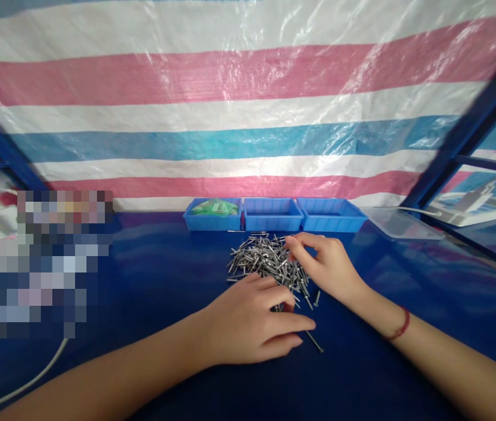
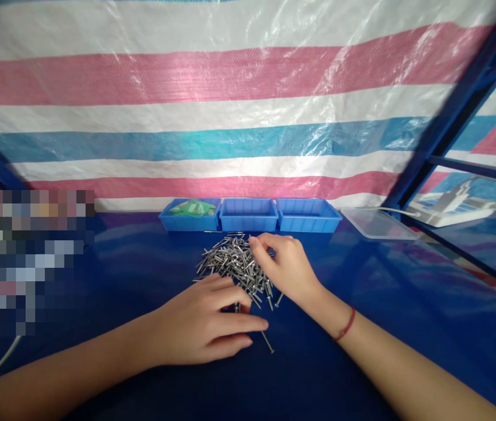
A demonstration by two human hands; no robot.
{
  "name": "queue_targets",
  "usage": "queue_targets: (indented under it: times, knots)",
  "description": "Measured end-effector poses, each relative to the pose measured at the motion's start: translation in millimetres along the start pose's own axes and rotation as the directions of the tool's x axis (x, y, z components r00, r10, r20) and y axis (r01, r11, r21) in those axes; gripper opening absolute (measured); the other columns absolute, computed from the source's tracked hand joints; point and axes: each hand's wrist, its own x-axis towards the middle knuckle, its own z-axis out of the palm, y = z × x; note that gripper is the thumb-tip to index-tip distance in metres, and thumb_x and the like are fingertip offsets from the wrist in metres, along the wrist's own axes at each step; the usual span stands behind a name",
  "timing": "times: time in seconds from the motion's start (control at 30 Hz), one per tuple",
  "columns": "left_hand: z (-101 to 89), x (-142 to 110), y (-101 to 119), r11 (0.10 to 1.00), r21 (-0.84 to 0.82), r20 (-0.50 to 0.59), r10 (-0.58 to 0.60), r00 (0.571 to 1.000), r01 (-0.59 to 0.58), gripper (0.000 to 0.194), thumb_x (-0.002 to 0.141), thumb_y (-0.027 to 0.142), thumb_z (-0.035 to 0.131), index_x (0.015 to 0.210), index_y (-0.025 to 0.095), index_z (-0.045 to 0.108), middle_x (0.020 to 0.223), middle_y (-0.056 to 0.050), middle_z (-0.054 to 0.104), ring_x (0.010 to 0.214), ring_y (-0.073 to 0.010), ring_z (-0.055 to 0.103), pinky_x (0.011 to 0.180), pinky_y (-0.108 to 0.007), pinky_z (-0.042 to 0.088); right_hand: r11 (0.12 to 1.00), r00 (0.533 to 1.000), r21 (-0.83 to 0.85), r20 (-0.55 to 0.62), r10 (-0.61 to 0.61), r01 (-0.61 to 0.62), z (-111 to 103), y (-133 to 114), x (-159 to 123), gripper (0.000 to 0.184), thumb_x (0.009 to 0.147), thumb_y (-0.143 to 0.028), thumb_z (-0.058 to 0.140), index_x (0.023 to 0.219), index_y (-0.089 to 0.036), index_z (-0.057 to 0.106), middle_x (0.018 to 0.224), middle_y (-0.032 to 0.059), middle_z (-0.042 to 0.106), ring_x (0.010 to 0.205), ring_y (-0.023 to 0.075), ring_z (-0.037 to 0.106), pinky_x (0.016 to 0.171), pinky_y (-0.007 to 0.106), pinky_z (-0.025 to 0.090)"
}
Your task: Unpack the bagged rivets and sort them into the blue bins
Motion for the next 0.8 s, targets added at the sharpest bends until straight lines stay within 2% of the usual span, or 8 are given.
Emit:
queue_targets:
  times: [0.17, 0.27, 0.33, 0.43, 0.5, 0.6, 0.7, 0.8]
  knots:
    - [12.7, 7.8, 12.0, 1.000, -0.007, -0.011, -0.023, 1.000, 0.023, 0.013, 0.089, 0.033, 0.056, 0.085, 0.027, 0.067, 0.093, 0.005, 0.064, 0.083, -0.0119, 0.055, 0.072, -0.028, 0.035, 0.998, 1.000, 0.054, -0.001, -0.026, 0.026, 4.0, -0.4, -4.6, 0.035, 0.091, -0.029, 0.047, 0.060, -0.018, 0.060, 0.059, -0.0003, 0.064, 0.060, 0.0138, 0.060, 0.064, 0.025, 0.041]
    - [13.9, 6.4, 12.3, 0.999, 0.030, -0.070, -0.023, 0.997, 0.025, 0.018, 0.093, 0.028, 0.049, 0.084, 0.022, 0.063, 0.088, 0.004, 0.065, 0.083, -0.0124, 0.057, 0.074, -0.029, 0.036, 0.996, 0.998, 0.082, -0.041, -0.039, 0.043, 0.9, -2.8, -8.6, 0.032, 0.090, -0.029, 0.049, 0.061, -0.018, 0.059, 0.062, 0.0009, 0.064, 0.067, 0.0154, 0.060, 0.068, 0.026, 0.042]
    - [8.9, 4.4, 8.8, 0.995, 0.016, -0.121, -0.096, 0.988, 0.099, 0.018, 0.095, 0.023, 0.044, 0.087, 0.019, 0.061, 0.084, 0.002, 0.066, 0.080, -0.0122, 0.058, 0.074, -0.028, 0.039, 0.990, 1.000, 0.141, -0.016, -0.014, 0.016, -2.5, -5.6, -10.8, 0.034, 0.091, -0.032, 0.047, 0.063, -0.018, 0.059, 0.062, 0.0009, 0.063, 0.065, 0.0147, 0.059, 0.065, 0.026, 0.042]
    - [-3.0, 1.3, -1.6, 0.953, -0.136, -0.232, -0.297, 0.926, 0.271, 0.013, 0.093, 0.018, 0.047, 0.091, 0.018, 0.060, 0.086, 0.001, 0.066, 0.081, -0.0117, 0.060, 0.076, -0.025, 0.043, 0.957, 0.988, 0.284, 0.154, 0.011, -0.055, -5.5, -11.9, -12.9, 0.041, 0.094, -0.038, 0.039, 0.063, -0.018, 0.057, 0.058, 0.0001, 0.058, 0.056, 0.0121, 0.054, 0.055, 0.024, 0.040]
    - [-8.4, -0.1, -8.6, 0.891, -0.268, -0.293, -0.437, 0.850, 0.366, 0.009, 0.089, 0.017, 0.051, 0.088, 0.019, 0.060, 0.085, 0.001, 0.065, 0.078, -0.0111, 0.060, 0.073, -0.022, 0.045, 0.929, 0.965, 0.360, 0.263, -0.012, -0.087, -4.5, -16.5, -13.9, 0.041, 0.093, -0.040, 0.039, 0.063, -0.017, 0.056, 0.059, 0.0002, 0.057, 0.054, 0.0111, 0.052, 0.052, 0.023, 0.039]
    - [-7.8, -1.0, -13.6, 0.796, -0.422, -0.325, -0.580, 0.747, 0.435, 0.006, 0.085, 0.017, 0.056, 0.085, 0.019, 0.061, 0.079, 0.002, 0.066, 0.069, -0.0101, 0.060, 0.066, -0.021, 0.047, 0.882, 0.944, 0.448, 0.330, -0.012, -0.145, 0.1, -21.9, -15.7, 0.032, 0.091, -0.037, 0.045, 0.070, -0.018, 0.059, 0.066, 0.0011, 0.061, 0.058, 0.0113, 0.053, 0.053, 0.023, 0.040]
    - [-2.0, -0.6, -11.2, 0.754, -0.509, -0.327, -0.615, 0.717, 0.415, 0.007, 0.081, 0.015, 0.057, 0.085, 0.018, 0.061, 0.078, 0.002, 0.066, 0.066, -0.0096, 0.060, 0.063, -0.021, 0.047, 0.804, 0.946, 0.551, 0.323, 0.043, -0.225, 3.6, -24.5, -17.5, 0.021, 0.089, -0.037, 0.050, 0.084, -0.018, 0.059, 0.070, 0.0012, 0.062, 0.058, 0.0107, 0.054, 0.052, 0.022, 0.042]
    - [1.2, -0.2, -6.7, 0.735, -0.562, -0.331, -0.621, 0.711, 0.379, 0.008, 0.079, 0.013, 0.058, 0.085, 0.018, 0.060, 0.077, 0.002, 0.066, 0.064, -0.0089, 0.060, 0.061, -0.020, 0.047, 0.773, 0.946, 0.587, 0.319, 0.051, -0.240, 4.1, -25.6, -18.1, 0.023, 0.089, -0.038, 0.051, 0.081, -0.017, 0.059, 0.069, 0.0010, 0.059, 0.056, 0.0090, 0.051, 0.050, 0.021, 0.041]
